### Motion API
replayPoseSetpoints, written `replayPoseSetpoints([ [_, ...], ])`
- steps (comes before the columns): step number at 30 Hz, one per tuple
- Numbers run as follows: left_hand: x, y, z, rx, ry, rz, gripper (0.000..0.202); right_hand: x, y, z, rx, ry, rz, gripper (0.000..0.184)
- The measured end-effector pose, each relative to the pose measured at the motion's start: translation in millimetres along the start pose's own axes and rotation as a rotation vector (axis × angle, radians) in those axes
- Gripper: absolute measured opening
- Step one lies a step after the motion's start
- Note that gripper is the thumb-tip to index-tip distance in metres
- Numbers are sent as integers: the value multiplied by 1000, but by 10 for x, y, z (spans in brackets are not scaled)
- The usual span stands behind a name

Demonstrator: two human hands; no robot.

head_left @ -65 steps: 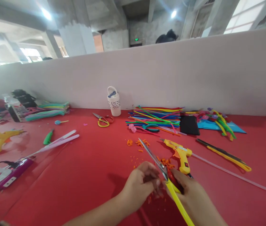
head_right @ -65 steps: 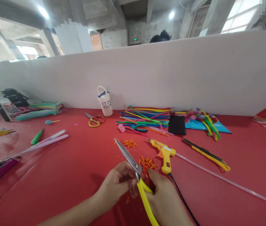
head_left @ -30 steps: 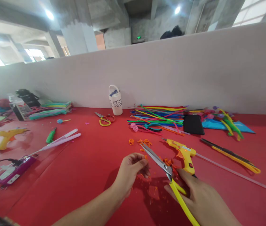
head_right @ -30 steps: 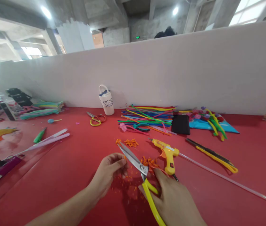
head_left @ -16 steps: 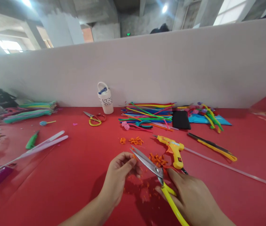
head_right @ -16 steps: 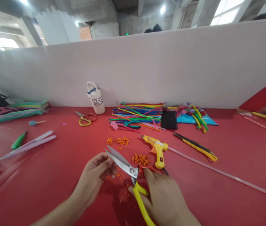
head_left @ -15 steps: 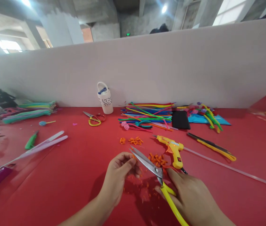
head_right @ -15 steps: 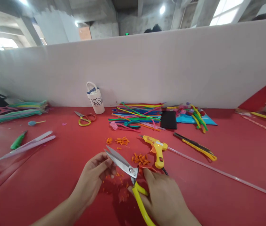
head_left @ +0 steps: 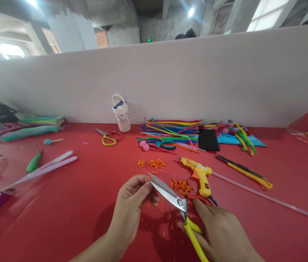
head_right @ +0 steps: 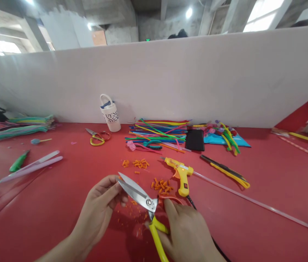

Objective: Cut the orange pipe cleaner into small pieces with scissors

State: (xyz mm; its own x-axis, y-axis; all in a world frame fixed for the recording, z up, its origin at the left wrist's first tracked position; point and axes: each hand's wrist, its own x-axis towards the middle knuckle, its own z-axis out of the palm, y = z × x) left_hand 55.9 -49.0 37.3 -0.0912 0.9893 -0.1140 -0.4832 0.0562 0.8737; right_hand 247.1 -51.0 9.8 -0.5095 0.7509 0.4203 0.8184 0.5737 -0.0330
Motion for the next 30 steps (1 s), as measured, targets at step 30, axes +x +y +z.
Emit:
replayPoseSetpoints([
  [30,4,8,-5,-24,-27,4,6,-9,-6,13,-50,56,-67,18],
])
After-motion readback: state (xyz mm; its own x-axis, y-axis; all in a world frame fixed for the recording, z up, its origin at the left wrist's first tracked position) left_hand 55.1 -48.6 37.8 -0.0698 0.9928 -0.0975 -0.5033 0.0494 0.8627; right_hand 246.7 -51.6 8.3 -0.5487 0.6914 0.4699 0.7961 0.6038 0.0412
